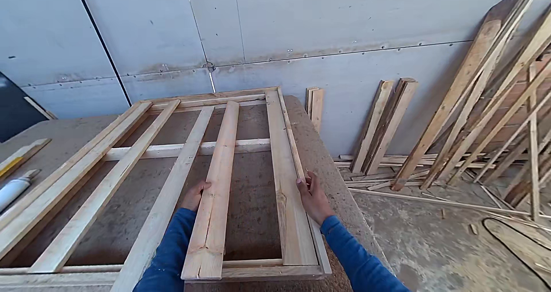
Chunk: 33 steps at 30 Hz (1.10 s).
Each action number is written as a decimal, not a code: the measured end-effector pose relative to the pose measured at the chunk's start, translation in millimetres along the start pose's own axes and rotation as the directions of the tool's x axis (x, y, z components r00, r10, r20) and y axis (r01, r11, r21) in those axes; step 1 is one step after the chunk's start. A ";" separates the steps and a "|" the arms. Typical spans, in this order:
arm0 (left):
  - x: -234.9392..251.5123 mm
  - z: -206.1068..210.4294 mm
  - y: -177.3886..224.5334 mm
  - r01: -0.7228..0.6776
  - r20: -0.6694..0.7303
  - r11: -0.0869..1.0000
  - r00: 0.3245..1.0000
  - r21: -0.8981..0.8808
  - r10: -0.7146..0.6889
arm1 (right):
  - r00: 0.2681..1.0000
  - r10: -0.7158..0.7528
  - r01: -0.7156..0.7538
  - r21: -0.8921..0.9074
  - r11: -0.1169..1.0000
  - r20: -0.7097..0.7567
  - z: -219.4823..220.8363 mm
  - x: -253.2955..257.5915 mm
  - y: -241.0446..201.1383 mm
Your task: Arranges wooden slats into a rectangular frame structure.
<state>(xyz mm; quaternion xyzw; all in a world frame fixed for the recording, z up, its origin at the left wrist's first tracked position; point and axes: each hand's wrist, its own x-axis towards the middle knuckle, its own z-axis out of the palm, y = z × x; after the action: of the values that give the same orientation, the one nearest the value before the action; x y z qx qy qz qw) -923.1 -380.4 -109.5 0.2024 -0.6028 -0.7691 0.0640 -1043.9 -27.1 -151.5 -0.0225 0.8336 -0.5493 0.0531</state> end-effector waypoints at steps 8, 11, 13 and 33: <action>-1.2 14.4 -1.0 -0.035 -0.188 0.939 0.977 0.341 0.104 | 1.000 -0.008 0.007 -0.020 1.000 -0.023 -0.7 -1.3 3.4; 8.8 4.9 -8.5 -0.096 -0.131 0.901 0.978 0.422 0.165 | 1.000 0.025 -0.025 -0.018 1.000 -0.011 4.5 13.2 4.8; 3.1 3.9 0.2 -0.095 -0.108 0.781 0.973 0.617 0.204 | 0.999 0.042 -0.042 -0.033 0.999 -0.008 5.4 18.6 5.0; -1.9 130.6 59.6 0.204 -0.197 -0.108 0.978 0.973 0.071 | 0.999 0.043 -0.044 -0.050 0.998 -0.009 4.9 18.1 6.5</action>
<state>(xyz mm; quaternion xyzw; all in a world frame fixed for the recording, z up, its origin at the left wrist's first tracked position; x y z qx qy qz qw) -980.8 -277.8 -27.3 0.2827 -0.9538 -0.0457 -0.0909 -1061.2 -30.8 -160.5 -0.0033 0.8476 -0.5270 0.0609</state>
